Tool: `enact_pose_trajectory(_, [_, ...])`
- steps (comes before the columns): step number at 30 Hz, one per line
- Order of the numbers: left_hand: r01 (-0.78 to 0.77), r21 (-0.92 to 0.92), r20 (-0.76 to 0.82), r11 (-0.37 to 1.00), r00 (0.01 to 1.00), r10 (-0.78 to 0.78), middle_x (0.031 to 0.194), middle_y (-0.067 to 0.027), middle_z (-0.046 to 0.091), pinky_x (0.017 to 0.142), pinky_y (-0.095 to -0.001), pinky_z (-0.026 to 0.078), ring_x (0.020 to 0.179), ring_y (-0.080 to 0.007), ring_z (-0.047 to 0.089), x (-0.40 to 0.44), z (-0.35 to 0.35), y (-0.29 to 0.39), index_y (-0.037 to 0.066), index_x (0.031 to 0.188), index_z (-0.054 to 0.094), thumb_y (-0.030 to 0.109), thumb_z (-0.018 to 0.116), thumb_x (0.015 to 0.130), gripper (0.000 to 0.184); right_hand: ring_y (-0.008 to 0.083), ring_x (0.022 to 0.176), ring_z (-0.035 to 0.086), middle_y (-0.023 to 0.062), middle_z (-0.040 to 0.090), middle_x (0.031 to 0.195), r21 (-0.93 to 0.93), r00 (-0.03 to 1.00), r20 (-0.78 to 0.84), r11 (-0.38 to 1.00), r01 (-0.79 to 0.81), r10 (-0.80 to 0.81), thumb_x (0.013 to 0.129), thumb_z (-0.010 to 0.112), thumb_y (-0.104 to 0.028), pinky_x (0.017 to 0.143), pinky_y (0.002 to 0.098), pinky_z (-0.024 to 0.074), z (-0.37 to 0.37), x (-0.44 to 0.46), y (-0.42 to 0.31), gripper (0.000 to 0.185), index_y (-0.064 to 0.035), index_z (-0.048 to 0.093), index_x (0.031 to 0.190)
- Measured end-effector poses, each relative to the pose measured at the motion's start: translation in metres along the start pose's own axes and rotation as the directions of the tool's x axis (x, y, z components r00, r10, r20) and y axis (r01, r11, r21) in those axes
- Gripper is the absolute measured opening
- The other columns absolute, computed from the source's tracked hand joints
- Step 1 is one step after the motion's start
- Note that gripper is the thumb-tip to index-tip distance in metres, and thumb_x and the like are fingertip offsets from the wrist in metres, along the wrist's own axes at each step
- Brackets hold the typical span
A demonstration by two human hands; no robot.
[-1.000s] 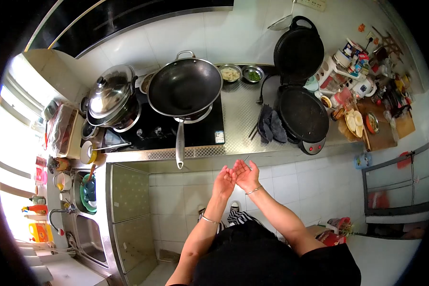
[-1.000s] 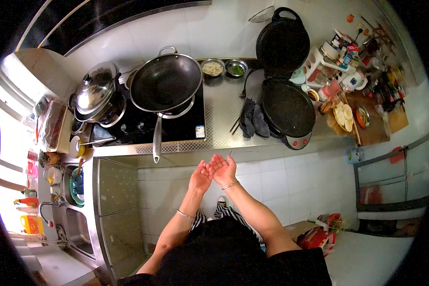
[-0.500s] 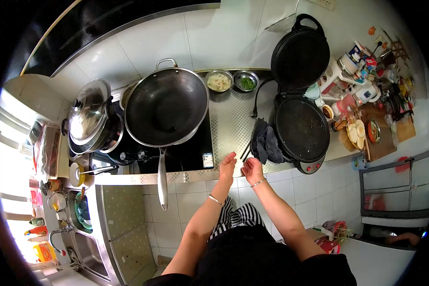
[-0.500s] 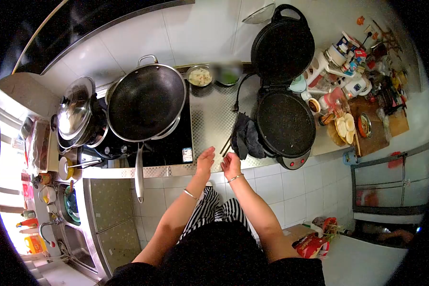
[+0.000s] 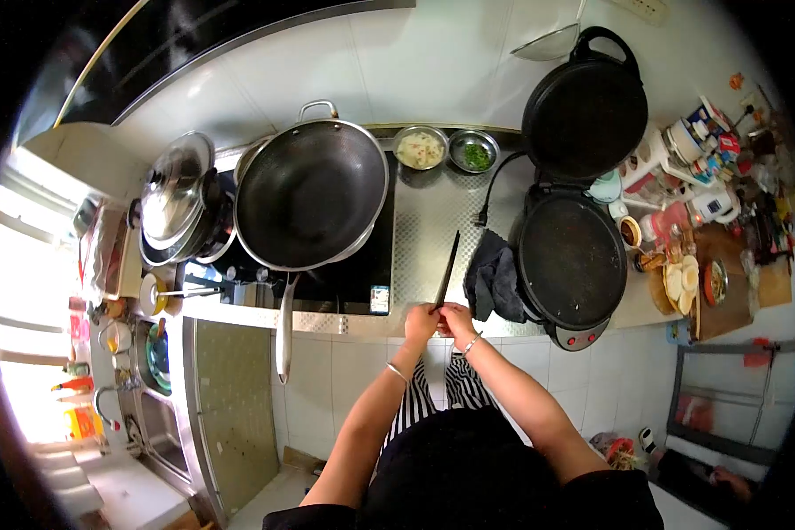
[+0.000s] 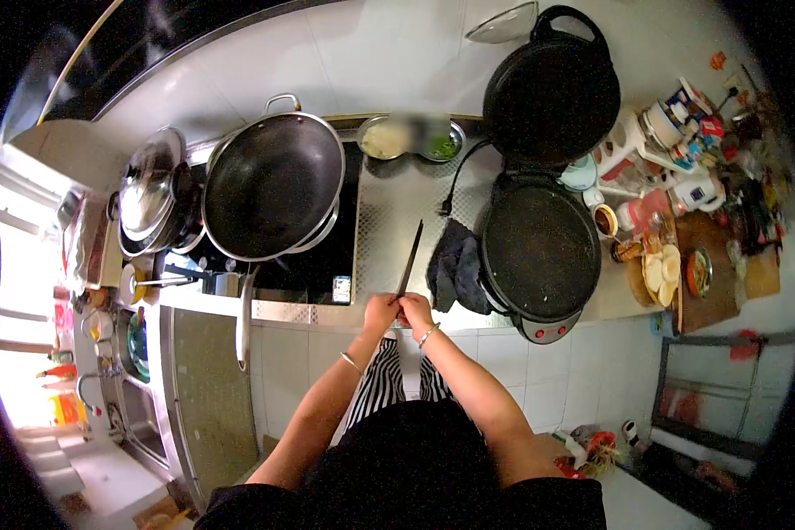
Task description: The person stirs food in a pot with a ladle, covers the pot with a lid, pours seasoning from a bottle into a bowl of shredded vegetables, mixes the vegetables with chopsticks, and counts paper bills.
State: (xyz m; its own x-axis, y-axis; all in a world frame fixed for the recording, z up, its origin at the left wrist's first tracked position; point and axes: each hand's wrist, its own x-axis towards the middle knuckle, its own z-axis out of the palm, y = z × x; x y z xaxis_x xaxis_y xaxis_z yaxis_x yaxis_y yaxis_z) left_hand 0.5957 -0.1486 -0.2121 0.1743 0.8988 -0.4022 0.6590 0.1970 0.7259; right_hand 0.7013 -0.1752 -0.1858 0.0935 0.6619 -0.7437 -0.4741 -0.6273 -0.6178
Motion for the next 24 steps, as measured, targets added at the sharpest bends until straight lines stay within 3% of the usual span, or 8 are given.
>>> enact_pose_trajectory(4, [0.002, -0.022, -0.125, 1.000, 0.992, -0.004, 0.075, -0.0123, 0.064, 0.061, -0.0352, 0.049, 0.065, -0.0264, 0.061, -0.026, -0.001, -0.001, 0.007, 0.089, 0.066, 0.020, 0.054, 0.079, 0.019, 0.0074, 0.056, 0.052, 0.0022, 0.058, 0.070, -0.126, 0.984, 0.147, 0.985, 0.116, -0.097, 0.080, 0.050, -0.007, 0.048, 0.0209, 0.0416, -0.006, -0.008, 0.012, 0.015, -0.0001, 0.061, 0.088])
enact_pose_trajectory(6, [0.228, -0.613, 0.067, 0.756, 0.969, -0.238, 0.066, -0.0047, 0.061, 0.056, -0.0278, 0.048, 0.055, -0.0149, 0.057, -0.044, -0.002, 0.002, 0.003, 0.086, 0.065, 0.016, 0.055, 0.082, 0.017, 0.0097, 0.063, 0.056, 0.0042, 0.061, 0.076, -0.168, 0.975, 0.139, 0.967, 0.194, -0.171, 0.082, 0.051, -0.008, 0.054, 0.0227, 0.0452, -0.015, -0.008, 0.015, 0.017, 0.0000, 0.061, 0.093])
enact_pose_trajectory(8, [0.301, -0.683, 0.125, 0.665, 0.946, -0.300, 0.072, 0.0002, 0.058, 0.055, -0.0227, 0.046, 0.064, -0.0099, 0.055, -0.064, -0.013, 0.020, 0.005, 0.088, 0.063, 0.014, 0.055, 0.086, 0.013, 0.0148, 0.074, 0.057, 0.0065, 0.062, 0.094, -0.360, 0.840, 0.217, 0.759, 0.543, -0.498, 0.083, 0.046, -0.002, 0.066, 0.0256, 0.0475, -0.033, 0.019, 0.034, 0.034, -0.0061, 0.050, 0.117])
enact_pose_trajectory(14, [0.306, -0.937, 0.263, 0.168, 0.936, -0.234, 0.079, -0.0044, 0.060, 0.064, -0.0267, 0.051, 0.070, -0.0132, 0.058, -0.106, -0.024, 0.064, 0.003, 0.087, 0.059, 0.011, 0.056, 0.085, 0.008, 0.0203, 0.096, 0.058, 0.0114, 0.050, 0.120, -0.280, 0.635, 0.363, 0.570, 0.772, -0.682, 0.079, 0.046, 0.007, 0.077, 0.0280, 0.0473, -0.008, -0.032, -0.030, 0.051, -0.0134, 0.044, 0.126])
enact_pose_trajectory(17, [0.310, -0.930, 0.284, 0.196, 0.947, -0.147, 0.082, -0.0052, 0.060, 0.066, -0.0284, 0.051, 0.073, -0.0145, 0.059, -0.118, -0.036, 0.068, 0.001, 0.091, 0.057, 0.012, 0.054, 0.087, 0.012, 0.0284, 0.100, 0.056, 0.0150, 0.049, 0.120, -0.434, 0.361, 0.538, 0.117, 0.893, -0.762, 0.079, 0.056, 0.001, 0.080, 0.0293, 0.0468, -0.003, -0.044, -0.052, 0.040, -0.0139, 0.053, 0.116])
enact_pose_trajectory(20, [0.326, -0.909, 0.318, 0.260, 0.945, -0.073, 0.080, -0.0060, 0.060, 0.066, -0.0293, 0.051, 0.070, -0.0160, 0.059, -0.127, -0.050, 0.088, 0.001, 0.090, 0.058, 0.019, 0.054, 0.088, 0.019, 0.0298, 0.097, 0.057, 0.0149, 0.051, 0.117, -0.466, 0.299, 0.471, 0.054, 0.883, -0.830, 0.076, 0.062, -0.003, 0.078, 0.0303, 0.0475, 0.007, -0.062, -0.060, 0.036, -0.0117, 0.055, 0.110])
enact_pose_trajectory(22, [0.326, -0.762, 0.332, 0.559, 0.939, -0.096, 0.078, -0.0065, 0.061, 0.065, -0.0290, 0.051, 0.067, -0.0163, 0.059, -0.129, -0.059, 0.099, 0.001, 0.089, 0.059, 0.029, 0.053, 0.088, 0.029, 0.0279, 0.094, 0.059, 0.0142, 0.057, 0.109, -0.507, 0.300, 0.363, 0.083, 0.858, -0.882, 0.076, 0.063, -0.003, 0.075, 0.0303, 0.0489, 0.007, -0.066, -0.055, 0.028, -0.0084, 0.056, 0.103])
enact_pose_trajectory(24, [0.202, -0.793, 0.185, 0.575, 0.979, -0.089, 0.079, -0.0070, 0.061, 0.064, -0.0279, 0.050, 0.069, -0.0170, 0.060, -0.114, -0.055, 0.087, 0.001, 0.091, 0.059, 0.037, 0.048, 0.089, 0.038, 0.0250, 0.091, 0.060, 0.0150, 0.058, 0.106, -0.431, 0.189, 0.220, 0.079, 0.899, -0.957, 0.080, 0.059, -0.004, 0.073, 0.0301, 0.0490, 0.000, -0.065, -0.053, 0.021, -0.0035, 0.056, 0.100])
